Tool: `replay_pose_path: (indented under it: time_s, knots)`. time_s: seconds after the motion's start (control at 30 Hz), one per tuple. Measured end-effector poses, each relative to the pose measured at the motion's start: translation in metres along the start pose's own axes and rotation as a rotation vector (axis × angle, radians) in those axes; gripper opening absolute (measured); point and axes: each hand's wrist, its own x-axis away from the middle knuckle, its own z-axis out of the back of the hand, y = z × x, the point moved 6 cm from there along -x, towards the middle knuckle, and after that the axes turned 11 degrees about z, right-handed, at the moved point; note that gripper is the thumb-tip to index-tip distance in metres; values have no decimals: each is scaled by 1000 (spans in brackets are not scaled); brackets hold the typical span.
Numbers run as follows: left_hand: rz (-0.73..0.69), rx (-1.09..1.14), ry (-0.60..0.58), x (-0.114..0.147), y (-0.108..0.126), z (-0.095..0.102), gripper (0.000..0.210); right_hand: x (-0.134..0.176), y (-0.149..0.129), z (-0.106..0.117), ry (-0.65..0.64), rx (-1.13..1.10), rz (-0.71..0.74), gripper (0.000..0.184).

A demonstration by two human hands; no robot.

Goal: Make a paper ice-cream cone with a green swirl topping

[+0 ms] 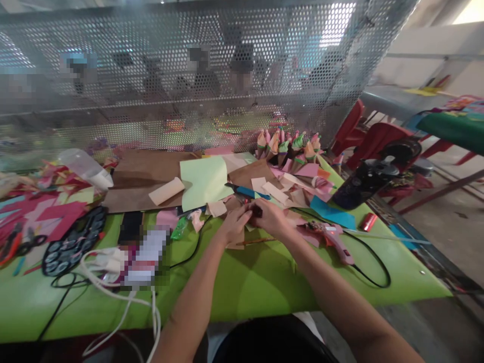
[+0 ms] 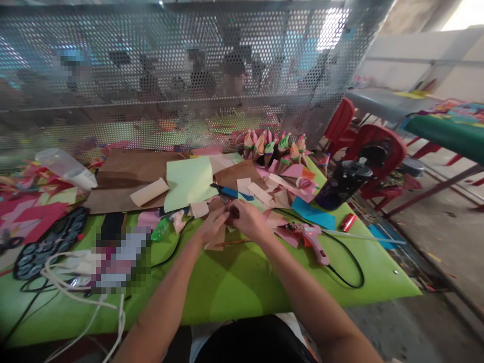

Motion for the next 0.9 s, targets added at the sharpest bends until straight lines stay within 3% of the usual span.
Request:
replay_pose_path:
  time_s: [0.2,0.37,0.57,0.9]
  knots:
    - [13,-160,-3,-1,-4,-8,34,1,-3,-2,-62,222,-74,13]
    - [18,50,-46,-2,-7,-6,43,-2,-7,1,-54,58,-53,11]
    - [84,30,-86,-4,-13,4,53,-4,-12,5,-139,-147,28,9]
    - [172,-439,-60,1,-5,1,52,0,-21,-5,-326,366,1,14]
